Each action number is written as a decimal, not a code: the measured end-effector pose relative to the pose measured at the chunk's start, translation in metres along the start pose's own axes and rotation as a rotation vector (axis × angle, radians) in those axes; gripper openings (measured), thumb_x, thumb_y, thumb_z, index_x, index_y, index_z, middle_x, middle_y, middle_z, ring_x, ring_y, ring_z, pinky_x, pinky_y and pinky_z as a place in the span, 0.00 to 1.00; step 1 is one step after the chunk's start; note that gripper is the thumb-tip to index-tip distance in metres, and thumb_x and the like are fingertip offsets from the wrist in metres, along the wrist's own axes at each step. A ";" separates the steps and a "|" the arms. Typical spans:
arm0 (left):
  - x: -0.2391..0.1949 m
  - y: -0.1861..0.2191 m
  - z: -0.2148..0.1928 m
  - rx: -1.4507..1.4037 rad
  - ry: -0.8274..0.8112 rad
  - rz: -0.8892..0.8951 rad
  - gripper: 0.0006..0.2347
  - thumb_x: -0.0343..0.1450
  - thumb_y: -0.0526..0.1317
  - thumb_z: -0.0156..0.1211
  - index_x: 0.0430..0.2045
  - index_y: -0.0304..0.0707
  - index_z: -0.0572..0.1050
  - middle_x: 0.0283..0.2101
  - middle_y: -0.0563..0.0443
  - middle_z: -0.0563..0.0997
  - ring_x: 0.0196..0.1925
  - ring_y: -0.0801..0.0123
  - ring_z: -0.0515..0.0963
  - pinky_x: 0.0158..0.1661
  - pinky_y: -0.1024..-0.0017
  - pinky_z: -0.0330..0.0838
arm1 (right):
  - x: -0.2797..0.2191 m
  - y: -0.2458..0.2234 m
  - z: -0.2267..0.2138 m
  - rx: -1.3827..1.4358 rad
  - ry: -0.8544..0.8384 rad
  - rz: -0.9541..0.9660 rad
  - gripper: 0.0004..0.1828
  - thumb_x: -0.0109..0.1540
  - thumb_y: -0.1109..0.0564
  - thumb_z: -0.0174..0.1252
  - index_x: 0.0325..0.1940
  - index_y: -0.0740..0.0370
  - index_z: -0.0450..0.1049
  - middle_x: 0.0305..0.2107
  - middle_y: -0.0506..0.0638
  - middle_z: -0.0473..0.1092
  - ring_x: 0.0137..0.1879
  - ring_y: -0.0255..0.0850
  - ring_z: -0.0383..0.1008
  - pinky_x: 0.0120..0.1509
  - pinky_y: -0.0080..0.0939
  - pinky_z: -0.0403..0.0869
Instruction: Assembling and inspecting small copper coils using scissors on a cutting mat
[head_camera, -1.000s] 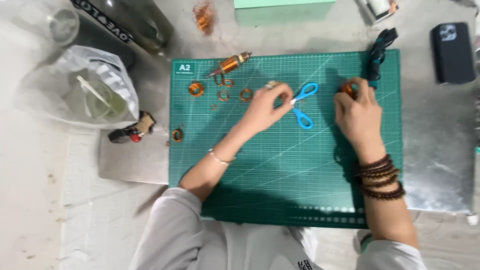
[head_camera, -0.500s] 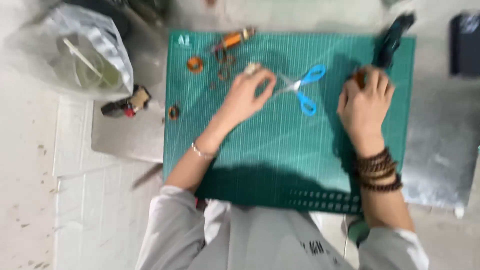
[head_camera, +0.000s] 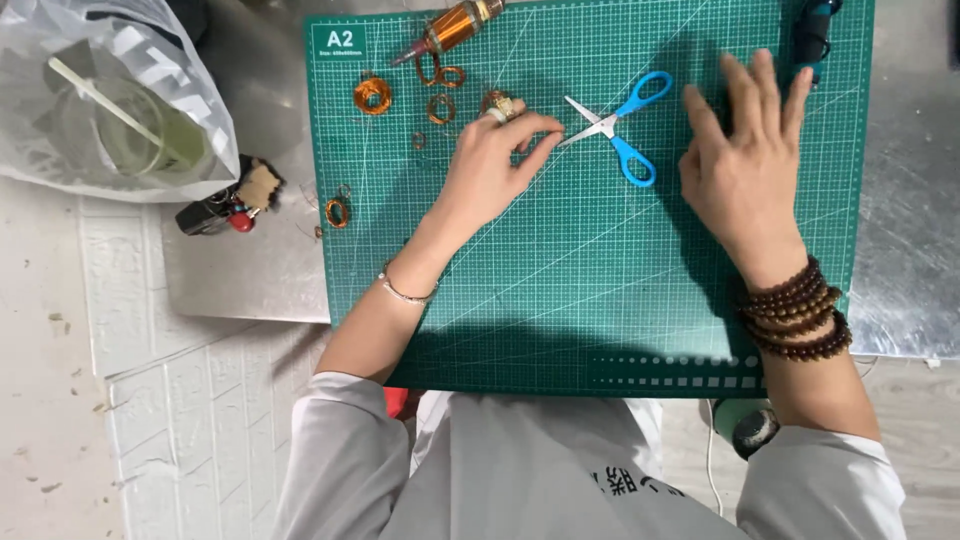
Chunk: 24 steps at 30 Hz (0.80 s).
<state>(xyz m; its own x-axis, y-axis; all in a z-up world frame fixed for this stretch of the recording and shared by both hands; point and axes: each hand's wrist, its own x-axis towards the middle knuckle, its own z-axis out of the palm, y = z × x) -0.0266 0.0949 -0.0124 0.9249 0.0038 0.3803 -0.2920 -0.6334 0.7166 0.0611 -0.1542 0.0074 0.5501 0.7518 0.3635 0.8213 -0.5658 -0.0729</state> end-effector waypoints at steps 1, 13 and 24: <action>0.000 0.000 -0.001 0.013 0.019 0.025 0.04 0.70 0.35 0.56 0.33 0.35 0.76 0.24 0.53 0.72 0.23 0.73 0.67 0.29 0.74 0.64 | 0.005 -0.006 -0.003 0.085 0.004 -0.044 0.22 0.60 0.75 0.52 0.59 0.77 0.73 0.59 0.78 0.62 0.69 0.73 0.54 0.68 0.76 0.43; 0.002 0.004 0.001 -0.260 0.049 -0.004 0.05 0.69 0.29 0.53 0.35 0.33 0.75 0.18 0.51 0.72 0.18 0.70 0.70 0.24 0.76 0.65 | 0.040 -0.063 0.002 0.751 -0.067 0.042 0.13 0.63 0.57 0.55 0.49 0.68 0.72 0.27 0.62 0.72 0.23 0.50 0.71 0.24 0.43 0.67; 0.003 -0.013 -0.012 -0.274 0.225 0.023 0.05 0.68 0.29 0.55 0.34 0.36 0.74 0.21 0.50 0.72 0.26 0.65 0.72 0.32 0.70 0.68 | 0.014 -0.034 0.028 0.566 0.114 -0.059 0.03 0.61 0.63 0.53 0.34 0.63 0.72 0.27 0.52 0.67 0.35 0.46 0.70 0.38 0.43 0.72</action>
<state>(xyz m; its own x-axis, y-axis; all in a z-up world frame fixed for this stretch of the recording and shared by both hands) -0.0229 0.1124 -0.0139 0.8491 0.1819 0.4959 -0.3951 -0.4044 0.8248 0.0455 -0.1152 -0.0105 0.5068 0.7177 0.4776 0.8203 -0.2312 -0.5230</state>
